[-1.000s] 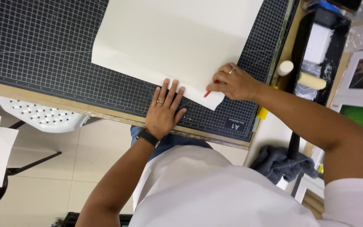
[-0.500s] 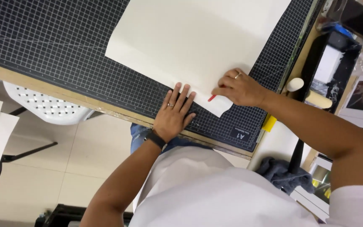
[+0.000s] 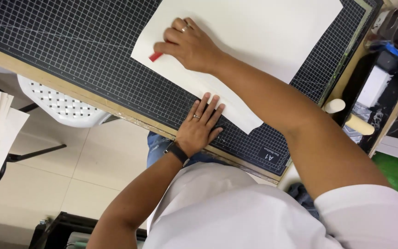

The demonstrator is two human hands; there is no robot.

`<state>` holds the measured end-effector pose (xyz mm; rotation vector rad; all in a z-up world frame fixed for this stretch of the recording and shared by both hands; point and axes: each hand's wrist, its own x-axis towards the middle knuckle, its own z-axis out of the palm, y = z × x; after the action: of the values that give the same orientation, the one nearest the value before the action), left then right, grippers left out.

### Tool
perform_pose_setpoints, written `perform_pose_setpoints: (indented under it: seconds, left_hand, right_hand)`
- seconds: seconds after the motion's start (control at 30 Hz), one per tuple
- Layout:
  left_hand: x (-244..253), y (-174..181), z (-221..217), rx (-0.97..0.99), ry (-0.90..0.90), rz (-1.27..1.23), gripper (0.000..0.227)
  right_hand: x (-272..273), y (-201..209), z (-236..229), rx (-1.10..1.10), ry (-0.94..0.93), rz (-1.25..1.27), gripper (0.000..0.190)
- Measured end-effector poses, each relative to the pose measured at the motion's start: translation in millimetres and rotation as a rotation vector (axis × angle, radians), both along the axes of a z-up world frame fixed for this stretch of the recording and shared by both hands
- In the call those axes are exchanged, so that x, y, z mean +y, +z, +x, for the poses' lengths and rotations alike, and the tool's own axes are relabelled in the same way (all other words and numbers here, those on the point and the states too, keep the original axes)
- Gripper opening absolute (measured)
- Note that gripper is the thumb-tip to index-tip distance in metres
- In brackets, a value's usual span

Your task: Applying a white sheet to a board using a scraper and then applying glue or primer to another board with a roller

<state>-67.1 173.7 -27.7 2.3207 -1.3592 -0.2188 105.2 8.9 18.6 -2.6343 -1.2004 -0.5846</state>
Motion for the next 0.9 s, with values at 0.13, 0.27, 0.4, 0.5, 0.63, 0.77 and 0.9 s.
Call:
perform_pose_setpoints:
  seconds: [0.13, 0.27, 0.4, 0.5, 0.63, 0.77, 0.9]
  left_hand:
    - [0.0, -2.0, -2.3, -0.028, -0.013, 0.023, 0.066]
    - [-1.0, -2.7, 0.9, -0.065, -0.010, 0.023, 0.068]
    - [0.8, 2.9, -0.6, -0.081, -0.027, -0.021, 0.067]
    - [-7.5, 11.9, 1.0, -0.051, 0.072, -0.278, 0.050]
    - [-51.3, 18.1, -0.6, -0.145, -0.074, -0.184, 0.059]
    - [-115.2, 51.7, -21.3, -0.293, -0.391, 0.451, 0.090]
    - [-128.1, 39.8, -50.6, -0.376, -0.368, 0.452, 0.084]
  right_hand:
    - [-23.7, -4.7, -37.8, 0.095, -0.018, -0.027, 0.022]
    - [-90.6, 12.4, -141.3, 0.265, -0.042, -0.063, 0.023]
    - [-129.2, 33.5, -227.3, 0.467, -0.210, -0.100, 0.019]
    - [-142.0, 50.0, -246.3, 0.556, -0.425, 0.129, 0.036]
    - [-148.3, 41.0, -245.4, 0.386, -0.941, 0.370, 0.039]
    - [-150.8, 28.9, -238.5, 0.322, -1.031, 0.462, 0.037]
    - [-133.1, 15.5, -238.0, 0.280, -1.001, 0.401, 0.032]
